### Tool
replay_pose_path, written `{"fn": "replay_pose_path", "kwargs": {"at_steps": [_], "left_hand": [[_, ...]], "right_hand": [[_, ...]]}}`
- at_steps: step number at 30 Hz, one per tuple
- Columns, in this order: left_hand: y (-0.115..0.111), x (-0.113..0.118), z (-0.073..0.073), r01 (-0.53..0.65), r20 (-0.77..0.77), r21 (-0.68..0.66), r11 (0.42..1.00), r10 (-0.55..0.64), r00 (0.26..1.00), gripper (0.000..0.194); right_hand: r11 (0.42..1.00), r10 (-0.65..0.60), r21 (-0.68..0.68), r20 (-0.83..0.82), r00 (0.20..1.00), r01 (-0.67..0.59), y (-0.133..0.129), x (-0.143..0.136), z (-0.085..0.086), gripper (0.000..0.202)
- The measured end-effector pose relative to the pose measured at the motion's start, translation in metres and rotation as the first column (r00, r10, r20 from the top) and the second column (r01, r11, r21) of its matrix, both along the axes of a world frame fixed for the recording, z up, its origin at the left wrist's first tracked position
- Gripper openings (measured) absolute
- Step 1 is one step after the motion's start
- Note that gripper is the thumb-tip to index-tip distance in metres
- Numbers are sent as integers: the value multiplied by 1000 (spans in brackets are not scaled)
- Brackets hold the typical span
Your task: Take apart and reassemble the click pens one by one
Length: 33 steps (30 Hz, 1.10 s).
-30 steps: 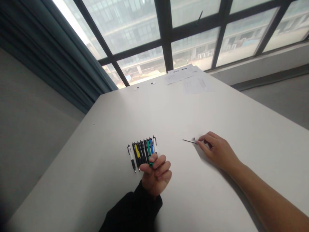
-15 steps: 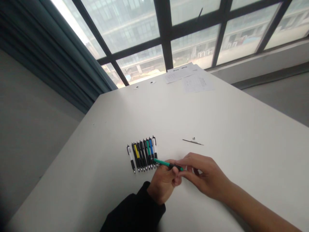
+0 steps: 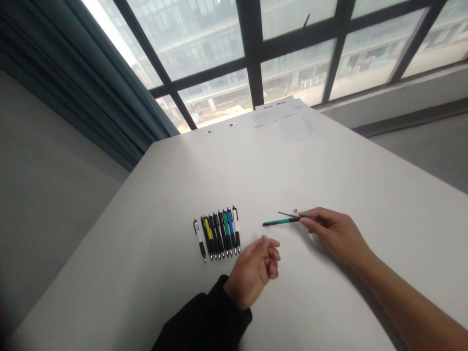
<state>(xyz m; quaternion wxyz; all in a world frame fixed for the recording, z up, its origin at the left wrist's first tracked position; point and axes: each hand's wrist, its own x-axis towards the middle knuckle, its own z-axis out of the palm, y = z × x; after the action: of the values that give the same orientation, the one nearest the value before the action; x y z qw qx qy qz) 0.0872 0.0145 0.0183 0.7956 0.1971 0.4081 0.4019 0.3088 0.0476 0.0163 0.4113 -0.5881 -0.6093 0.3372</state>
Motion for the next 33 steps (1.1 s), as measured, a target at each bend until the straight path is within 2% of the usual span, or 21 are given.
{"fn": "replay_pose_path", "kwargs": {"at_steps": [3,7,10,16,33], "left_hand": [[1,1,0,-5,-1,-6,1000,5,1000,69],[2,1,-1,-5,-2,-17,1000,5,1000,69],[3,1,-1,0,-3,-21,1000,0,1000,69],[3,1,-1,4,-4,-23,1000,-4,1000,66],[3,0,1,9,-14,-33,999,-9,1000,64]], "right_hand": [[1000,19,-19,115,993,-17,6,11,-9,41],[979,182,22,336,924,-200,8,17,-11,32],[964,219,45,427,877,-262,7,17,-7,26],[978,155,47,492,857,-204,7,17,-6,25],[997,69,-2,501,862,-79,7,22,-8,27]]}}
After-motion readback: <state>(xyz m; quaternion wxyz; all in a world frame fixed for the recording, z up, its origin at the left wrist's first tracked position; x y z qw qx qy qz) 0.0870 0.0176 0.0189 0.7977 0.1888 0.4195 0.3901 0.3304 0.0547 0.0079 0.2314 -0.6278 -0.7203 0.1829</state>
